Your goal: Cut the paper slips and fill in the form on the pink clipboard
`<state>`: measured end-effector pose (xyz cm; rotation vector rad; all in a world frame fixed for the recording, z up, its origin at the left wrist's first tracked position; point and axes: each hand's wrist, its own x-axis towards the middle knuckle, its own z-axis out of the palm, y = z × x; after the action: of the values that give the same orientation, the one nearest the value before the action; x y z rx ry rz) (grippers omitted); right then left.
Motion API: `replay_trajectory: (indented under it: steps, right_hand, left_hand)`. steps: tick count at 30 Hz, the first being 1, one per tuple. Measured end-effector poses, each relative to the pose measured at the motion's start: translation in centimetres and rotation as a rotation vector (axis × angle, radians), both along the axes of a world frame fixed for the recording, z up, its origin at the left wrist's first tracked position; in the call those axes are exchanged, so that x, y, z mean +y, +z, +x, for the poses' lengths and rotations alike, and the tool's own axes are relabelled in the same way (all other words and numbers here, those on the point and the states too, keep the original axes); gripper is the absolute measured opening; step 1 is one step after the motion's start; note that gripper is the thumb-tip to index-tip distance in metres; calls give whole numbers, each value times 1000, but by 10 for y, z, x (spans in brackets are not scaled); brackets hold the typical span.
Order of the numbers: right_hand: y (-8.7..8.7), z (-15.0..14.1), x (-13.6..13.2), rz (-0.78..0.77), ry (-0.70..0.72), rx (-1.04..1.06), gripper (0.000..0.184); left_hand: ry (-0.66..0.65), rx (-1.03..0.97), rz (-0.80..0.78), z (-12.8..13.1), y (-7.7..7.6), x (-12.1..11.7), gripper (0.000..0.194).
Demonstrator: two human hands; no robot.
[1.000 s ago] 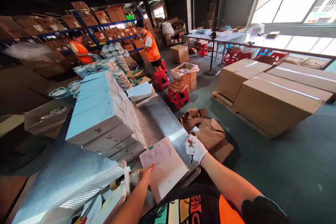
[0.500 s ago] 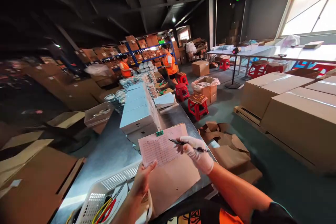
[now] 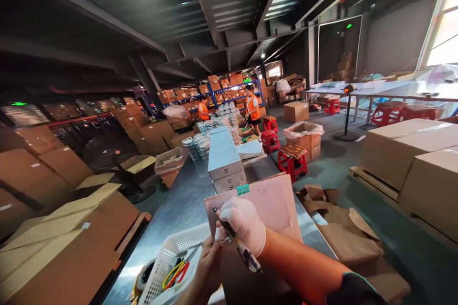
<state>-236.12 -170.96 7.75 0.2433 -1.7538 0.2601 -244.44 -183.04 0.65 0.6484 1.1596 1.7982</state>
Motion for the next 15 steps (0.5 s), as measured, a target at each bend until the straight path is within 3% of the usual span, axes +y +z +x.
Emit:
replay_trajectory:
  steps: [4, 7, 15]
  right_hand:
    - [9, 3, -15, 47, -23, 54, 12]
    - [13, 3, -22, 74, -16, 55, 11]
    - [13, 9, -29, 70, -49, 29, 18]
  left_hand:
    - [32, 77, 81, 5, 6, -12, 53]
    - [-17, 81, 131, 6, 5, -16, 51]
    - [-29, 152, 70, 1, 0, -18, 58]
